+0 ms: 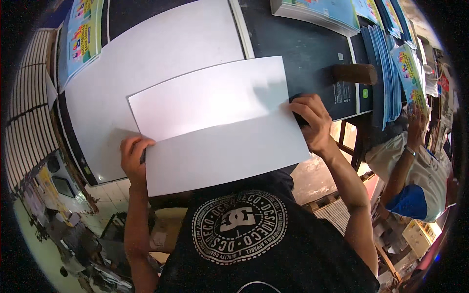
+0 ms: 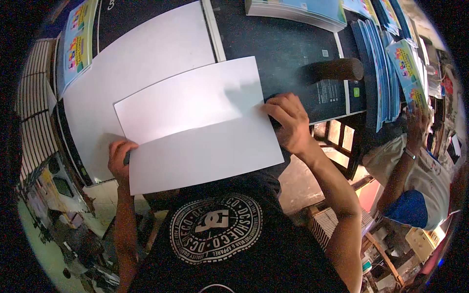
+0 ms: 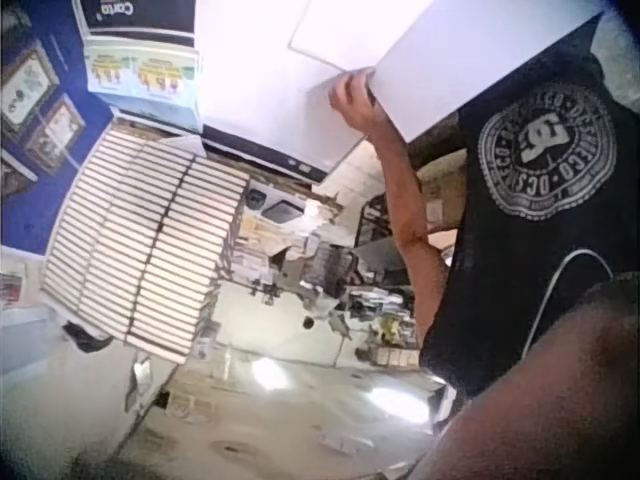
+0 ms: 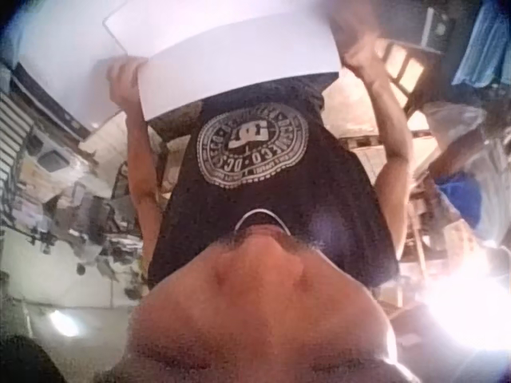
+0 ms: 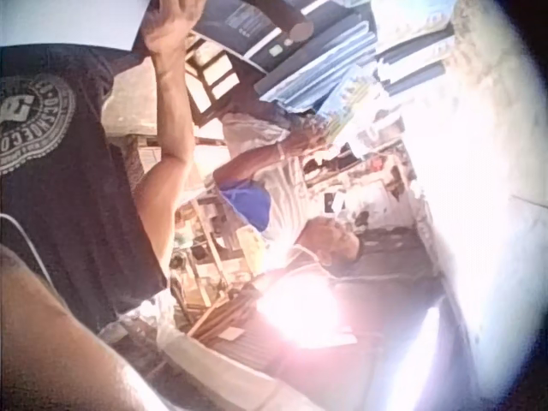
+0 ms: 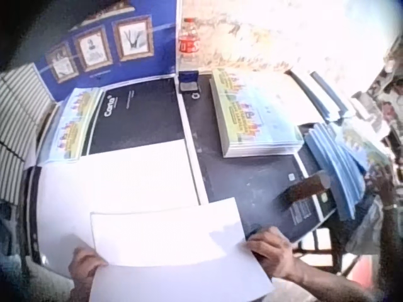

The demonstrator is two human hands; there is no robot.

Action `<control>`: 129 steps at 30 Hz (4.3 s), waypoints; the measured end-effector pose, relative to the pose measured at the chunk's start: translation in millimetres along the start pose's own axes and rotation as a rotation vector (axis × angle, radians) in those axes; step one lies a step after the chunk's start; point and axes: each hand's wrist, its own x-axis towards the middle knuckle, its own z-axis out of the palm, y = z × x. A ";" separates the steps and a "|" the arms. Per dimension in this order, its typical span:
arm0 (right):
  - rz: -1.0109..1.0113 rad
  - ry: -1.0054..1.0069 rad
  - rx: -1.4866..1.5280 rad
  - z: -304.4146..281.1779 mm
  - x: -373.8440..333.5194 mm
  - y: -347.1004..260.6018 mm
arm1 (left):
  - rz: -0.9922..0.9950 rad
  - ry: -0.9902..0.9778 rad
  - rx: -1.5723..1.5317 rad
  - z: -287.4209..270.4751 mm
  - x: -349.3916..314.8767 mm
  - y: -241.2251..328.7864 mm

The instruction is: The person repeatedly folds printed paper sheets in half and presses the creases flat by hand and with a cylindrical wooden tool.

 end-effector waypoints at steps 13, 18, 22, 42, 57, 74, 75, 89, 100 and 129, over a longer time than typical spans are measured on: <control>0.389 0.170 0.183 15.5 -30.5 -45.7 | -0.437 0.122 -0.291 -6.0 -37.1 43.6; 0.457 0.167 0.314 18.3 -28.0 -48.9 | -0.470 0.203 -0.312 -8.2 -43.7 52.7; 0.482 0.202 0.271 13.3 -28.2 -45.1 | -0.483 0.171 -0.289 -9.3 -32.8 54.4; 0.013 0.019 0.060 -0.2 16.5 1.6 | 0.092 -0.057 -0.042 -16.7 15.3 -22.1; 0.440 -0.157 0.026 -3.7 56.6 -16.6 | -0.316 -0.279 -0.033 -26.6 43.3 -9.7; 0.453 -0.175 0.090 -6.5 51.2 -4.5 | 0.376 -0.061 0.292 66.6 142.7 128.5; 0.499 -0.201 0.046 -4.3 53.2 -6.8 | 0.364 -0.104 0.292 70.0 147.2 121.7; 0.233 0.342 -0.086 -3.8 72.5 -20.5 | 0.296 -0.250 0.280 93.9 156.5 105.7; -0.196 0.402 0.267 68.3 120.3 -155.1 | 0.250 -0.227 0.299 96.4 149.5 98.5; -0.267 0.429 0.498 51.2 109.9 -95.7 | 0.139 -0.347 0.281 95.2 155.4 106.4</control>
